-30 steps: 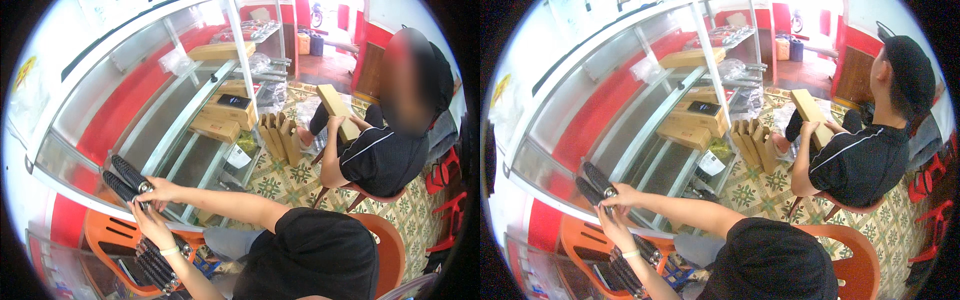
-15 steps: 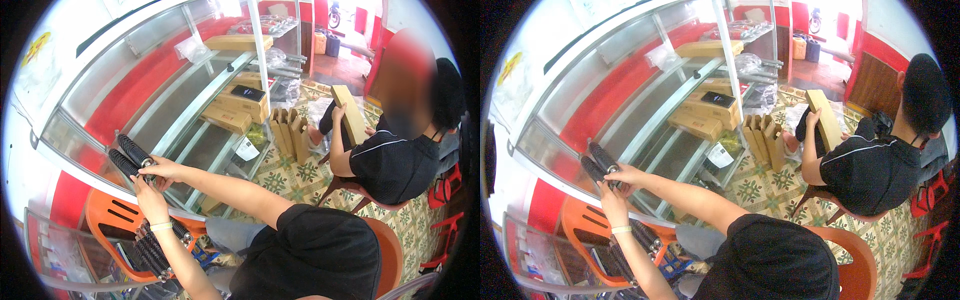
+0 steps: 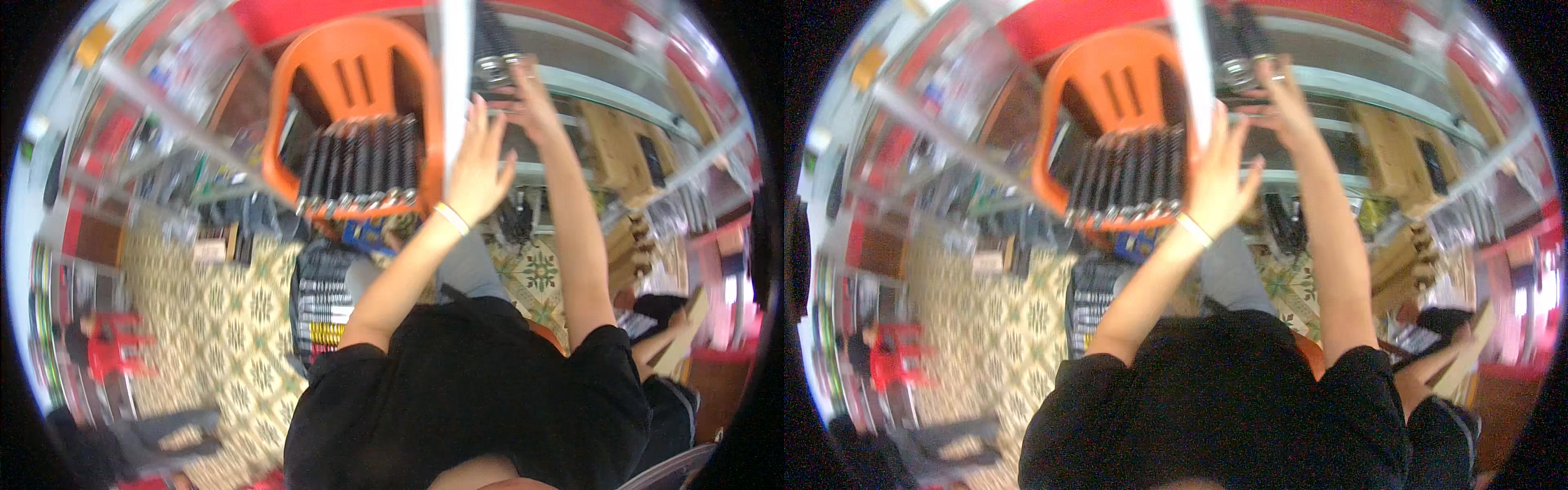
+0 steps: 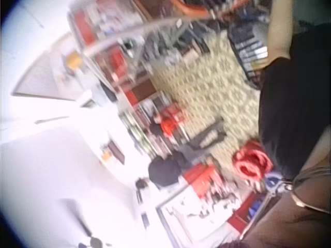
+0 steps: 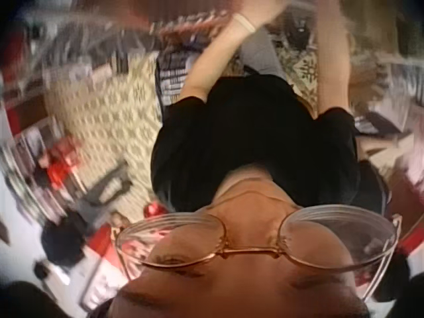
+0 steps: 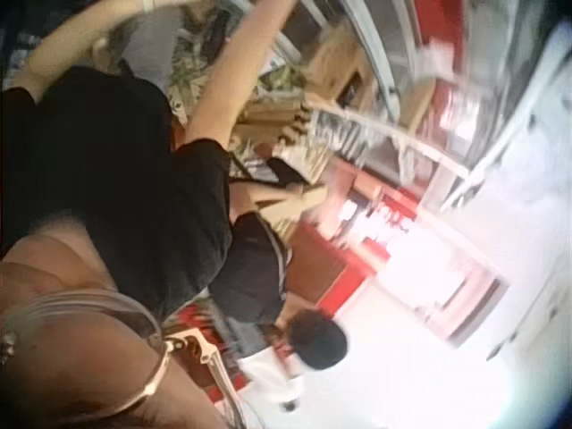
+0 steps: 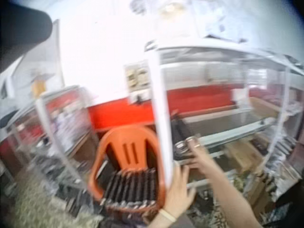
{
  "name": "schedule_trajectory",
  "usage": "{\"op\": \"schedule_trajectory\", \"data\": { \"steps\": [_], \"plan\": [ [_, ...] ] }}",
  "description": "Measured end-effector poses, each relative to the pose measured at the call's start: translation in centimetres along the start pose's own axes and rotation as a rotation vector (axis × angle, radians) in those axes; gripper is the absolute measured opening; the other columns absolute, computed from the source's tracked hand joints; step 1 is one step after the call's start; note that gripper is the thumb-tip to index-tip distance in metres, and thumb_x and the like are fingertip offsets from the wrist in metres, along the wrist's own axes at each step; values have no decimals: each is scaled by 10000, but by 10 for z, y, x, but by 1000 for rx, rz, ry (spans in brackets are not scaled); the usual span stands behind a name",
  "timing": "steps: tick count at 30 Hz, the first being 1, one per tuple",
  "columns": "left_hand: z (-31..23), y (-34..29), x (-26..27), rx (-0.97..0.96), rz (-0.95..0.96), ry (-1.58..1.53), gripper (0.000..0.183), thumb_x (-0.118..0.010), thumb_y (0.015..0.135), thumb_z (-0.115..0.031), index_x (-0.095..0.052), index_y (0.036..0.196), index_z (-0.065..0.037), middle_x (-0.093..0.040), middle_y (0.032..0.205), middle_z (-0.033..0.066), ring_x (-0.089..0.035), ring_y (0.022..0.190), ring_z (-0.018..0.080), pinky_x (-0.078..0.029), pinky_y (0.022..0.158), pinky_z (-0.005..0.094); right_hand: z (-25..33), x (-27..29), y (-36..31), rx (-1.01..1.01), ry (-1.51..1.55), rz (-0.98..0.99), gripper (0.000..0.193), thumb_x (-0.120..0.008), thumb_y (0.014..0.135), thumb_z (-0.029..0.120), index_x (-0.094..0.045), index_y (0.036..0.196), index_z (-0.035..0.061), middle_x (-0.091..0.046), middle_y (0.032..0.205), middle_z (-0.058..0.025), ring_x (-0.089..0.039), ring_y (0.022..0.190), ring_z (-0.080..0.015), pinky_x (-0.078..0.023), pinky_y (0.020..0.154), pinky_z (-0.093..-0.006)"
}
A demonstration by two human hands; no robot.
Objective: The person sorts motorcycle shock absorbers by color and style, picking them up from a pile and placing them onto a glass shelf.
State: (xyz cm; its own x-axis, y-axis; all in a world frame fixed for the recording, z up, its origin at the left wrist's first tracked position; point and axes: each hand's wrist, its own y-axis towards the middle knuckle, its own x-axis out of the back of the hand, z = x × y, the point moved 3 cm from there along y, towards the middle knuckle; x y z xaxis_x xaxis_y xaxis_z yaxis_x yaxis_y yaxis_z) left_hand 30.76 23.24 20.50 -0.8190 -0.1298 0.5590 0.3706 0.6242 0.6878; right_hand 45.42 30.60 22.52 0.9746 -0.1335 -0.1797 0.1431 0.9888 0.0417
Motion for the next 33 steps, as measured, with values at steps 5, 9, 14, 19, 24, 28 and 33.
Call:
{"op": "schedule_trajectory", "data": {
  "steps": [5, 9, 14, 19, 24, 28, 33],
  "plan": [
    [72, -207, -26, 523, 66, -175, 512, -596, 736, -102, -407, 1198, 12, -229, 1367, 270, -224, 1287, 387, -217, 1047, 398, -45, -2, -73, 393, -48, -224, 727, -529, 863, 348, -104, 1397, 96, -471, 1171, -191, -566, 962, -256, -537, 656, -318],
    [160, -366, -31, 1139, -240, -1218, 378, -496, 839, -274, -473, 1113, -15, -415, 1275, 196, -390, 1199, 325, -311, 1002, 362, -209, -8, -107, 340, -474, -193, 280, -592, 811, 178, -589, 1061, 52, -554, 1018, -96, -532, 899, -193, -452, 733, -305],
    [157, -340, 3, 1479, -949, -1626, 486, -422, 875, -362, -381, 1225, -28, -426, 1272, 140, -423, 1157, 308, -334, 985, 406, -283, -78, -119, 289, -913, 406, 239, -618, 720, 242, -658, 898, 87, -478, 1193, -128, -521, 1030, -312, -434, 864, -375],
    [165, -333, -22, 1542, -513, -1475, 552, -439, 858, -358, -302, 1296, -51, -397, 1295, 128, -403, 1172, 304, -339, 975, 432, -301, -137, -65, 169, -1204, 471, 348, -624, 699, 345, -653, 910, 69, -423, 1239, -167, -543, 989, -337, -445, 854, -381],
    [169, -342, -12, 1567, -581, -1475, 580, -442, 860, -397, -301, 1309, -58, -395, 1306, 119, -399, 1181, 294, -336, 965, 435, -321, -158, -47, -57, -1509, 706, 359, -632, 660, 346, -658, 878, 62, -451, 1146, -170, -581, 889, -310, -485, 749, -411],
    [167, -339, -5, 1583, -610, -1502, 591, -421, 870, -395, -269, 1330, -56, -373, 1325, 122, -390, 1189, 296, -326, 974, 432, -337, -155, -49, 65, -1484, 608, 309, -642, 650, 323, -667, 800, 55, -479, 1106, -176, -594, 832, -311, -487, 739, -415],
    [171, -341, -15, 1603, -549, -1483, 651, -475, 833, -446, -289, 1327, -66, -357, 1339, 125, -368, 1214, 283, -281, 995, 449, -338, -158, -37, -66, -1342, 633, 317, -663, 645, 332, -676, 805, 59, -493, 1096, -194, -585, 873, -322, -478, 770, -397]
  ]
}}
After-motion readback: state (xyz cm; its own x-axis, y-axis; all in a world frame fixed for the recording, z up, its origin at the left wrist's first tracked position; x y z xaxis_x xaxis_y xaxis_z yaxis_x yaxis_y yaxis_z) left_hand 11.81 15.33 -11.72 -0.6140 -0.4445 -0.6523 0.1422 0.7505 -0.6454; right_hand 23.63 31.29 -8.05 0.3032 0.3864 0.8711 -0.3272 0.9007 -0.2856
